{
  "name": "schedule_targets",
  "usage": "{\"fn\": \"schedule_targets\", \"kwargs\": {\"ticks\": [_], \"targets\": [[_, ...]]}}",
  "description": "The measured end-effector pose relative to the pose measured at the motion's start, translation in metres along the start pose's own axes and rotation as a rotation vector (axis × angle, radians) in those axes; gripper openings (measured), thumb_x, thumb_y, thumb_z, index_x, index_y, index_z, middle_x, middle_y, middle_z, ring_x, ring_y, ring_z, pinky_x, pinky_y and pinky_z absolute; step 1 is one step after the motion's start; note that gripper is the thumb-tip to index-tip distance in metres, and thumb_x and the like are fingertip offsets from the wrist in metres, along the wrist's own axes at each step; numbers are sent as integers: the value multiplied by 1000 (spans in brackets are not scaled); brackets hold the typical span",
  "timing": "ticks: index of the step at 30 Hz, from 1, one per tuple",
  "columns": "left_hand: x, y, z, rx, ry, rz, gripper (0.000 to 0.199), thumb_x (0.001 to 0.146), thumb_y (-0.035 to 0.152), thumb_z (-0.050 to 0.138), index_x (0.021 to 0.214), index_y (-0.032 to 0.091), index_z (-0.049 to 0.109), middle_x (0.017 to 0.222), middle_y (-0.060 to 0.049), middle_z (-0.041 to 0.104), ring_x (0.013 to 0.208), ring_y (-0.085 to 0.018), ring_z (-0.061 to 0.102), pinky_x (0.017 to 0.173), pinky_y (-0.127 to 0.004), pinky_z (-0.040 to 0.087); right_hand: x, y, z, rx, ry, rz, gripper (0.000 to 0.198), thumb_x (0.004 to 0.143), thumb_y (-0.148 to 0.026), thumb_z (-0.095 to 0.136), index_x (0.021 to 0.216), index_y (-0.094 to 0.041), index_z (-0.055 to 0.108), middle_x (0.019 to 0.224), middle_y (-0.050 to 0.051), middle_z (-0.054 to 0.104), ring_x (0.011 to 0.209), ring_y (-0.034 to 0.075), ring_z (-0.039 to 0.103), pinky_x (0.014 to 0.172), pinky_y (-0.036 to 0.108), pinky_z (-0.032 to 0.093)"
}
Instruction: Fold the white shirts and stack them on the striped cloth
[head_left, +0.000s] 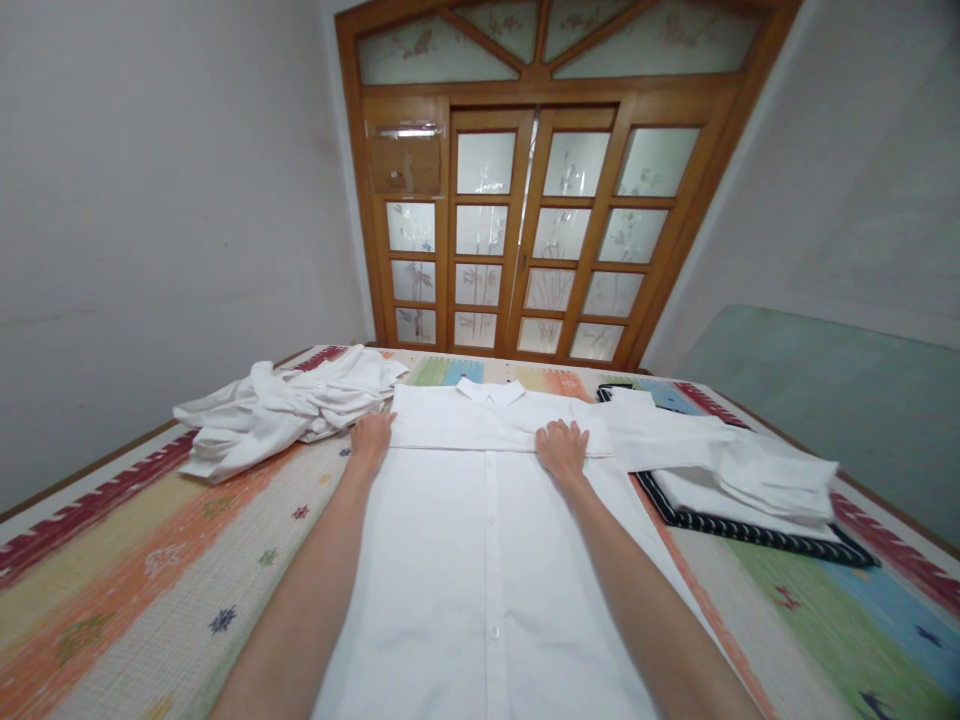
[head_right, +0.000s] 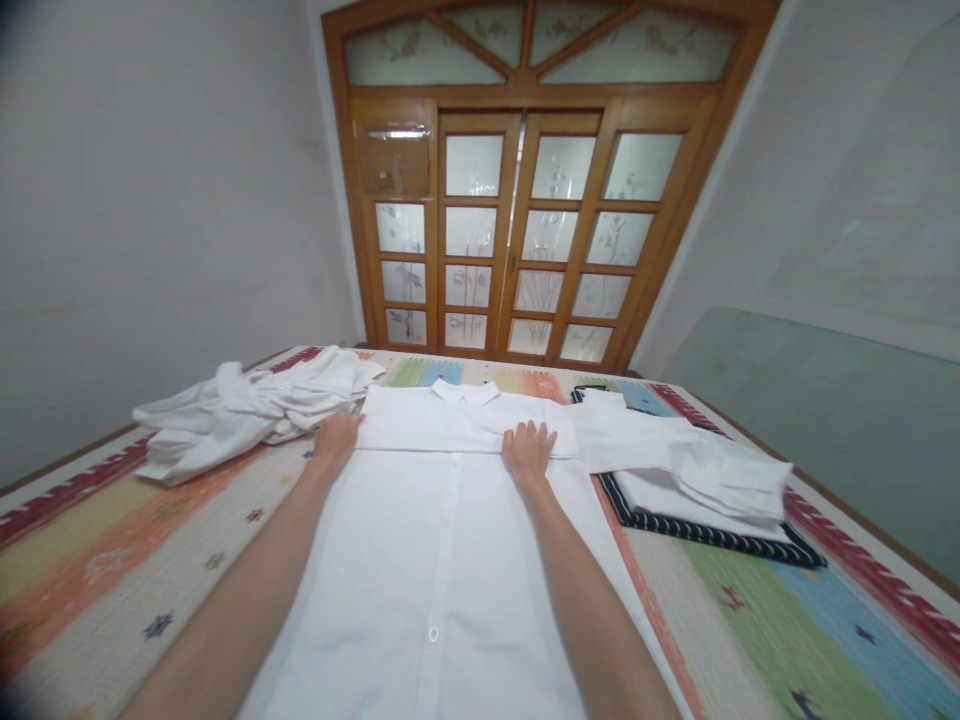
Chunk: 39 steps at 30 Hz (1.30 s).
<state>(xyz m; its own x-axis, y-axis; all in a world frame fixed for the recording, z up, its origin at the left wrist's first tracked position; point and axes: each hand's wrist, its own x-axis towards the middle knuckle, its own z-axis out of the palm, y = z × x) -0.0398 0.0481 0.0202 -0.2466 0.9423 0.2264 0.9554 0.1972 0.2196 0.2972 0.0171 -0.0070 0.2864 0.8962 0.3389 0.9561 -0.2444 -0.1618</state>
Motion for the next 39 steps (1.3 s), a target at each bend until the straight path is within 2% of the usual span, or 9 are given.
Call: {"fn": "schedule_targets", "kwargs": {"ticks": [5, 12, 17, 20, 22, 25, 28, 33, 39], "targets": [[3, -3, -6, -6, -28, -65, 52, 100, 41, 30, 98, 8, 70, 102, -21, 71, 100, -30, 67, 82, -36, 49, 0, 1, 0, -2, 5, 32, 43, 94, -28, 32, 113, -11, 66, 130, 17, 60, 131, 35, 40, 110, 57, 18], [-2, -3, -12, -56, 84, -134, 38, 99, 30, 32, 112, 11, 63, 97, -20, 71, 92, -31, 68, 76, -38, 49, -1, -1, -4, -8, -44, 81, 52, 93, -31, 31, 126, -4, 60, 147, 19, 45, 140, 39, 27, 113, 55, 15], [-11, 33, -9, -43, 141, 143, 36, 97, 23, 32, 109, 10, 63, 105, -18, 69, 100, -26, 65, 86, -34, 47, 2, -3, -4, -7, -80, -15, 53, 92, -29, 34, 134, -3, 52, 154, 21, 34, 145, 32, 23, 115, 44, 16], [-21, 58, 6, -48, 44, 347, 37, 97, 27, 36, 121, 11, 59, 123, -16, 64, 120, -24, 56, 102, -33, 40, 3, -3, -4, -6, -131, -85, 53, 94, -31, 33, 139, -8, 48, 156, 19, 30, 146, 30, 21, 115, 41, 18], [-26, 66, 17, -30, -62, 393, 45, 97, 33, 38, 132, 10, 52, 139, -17, 54, 133, -25, 45, 110, -35, 32, 3, -3, -3, -16, -180, -99, 54, 95, -36, 32, 142, -12, 46, 157, 17, 30, 145, 30, 22, 115, 42, 17], [-27, 62, 29, 3, -194, 381, 56, 97, 43, 33, 143, 12, 42, 154, -15, 35, 145, -28, 27, 116, -43, 22, 2, -3, -3, -31, -245, -79, 59, 97, -46, 30, 146, -17, 40, 157, 14, 29, 145, 31, 23, 114, 46, 16], [-21, 51, 32, 3, -239, 363, 62, 97, 51, 28, 148, 17, 36, 158, -11, 27, 147, -27, 19, 118, -46, 16, 2, -2, -3, -36, -273, -57, 64, 96, -53, 28, 149, -18, 36, 158, 13, 27, 145, 32, 20, 115, 48, 14], [-12, 39, 30, -9, -246, 352, 67, 96, 54, 27, 149, 14, 34, 158, -12, 24, 148, -25, 18, 119, -45, 13, 1, -2, -4, -20, -279, -43, 68, 94, -57, 28, 150, -19, 35, 159, 13, 26, 146, 33, 19, 115, 48, 12], [-8, 34, 33, -49, -195, 324, 69, 93, 51, 35, 146, 7, 36, 156, -18, 29, 147, -27, 22, 117, -40, 20, 1, -1, -2, 0, -212, -2, 61, 96, -49, 28, 145, -16, 43, 156, 15, 31, 144, 32, 23, 115, 49, 12]]}}
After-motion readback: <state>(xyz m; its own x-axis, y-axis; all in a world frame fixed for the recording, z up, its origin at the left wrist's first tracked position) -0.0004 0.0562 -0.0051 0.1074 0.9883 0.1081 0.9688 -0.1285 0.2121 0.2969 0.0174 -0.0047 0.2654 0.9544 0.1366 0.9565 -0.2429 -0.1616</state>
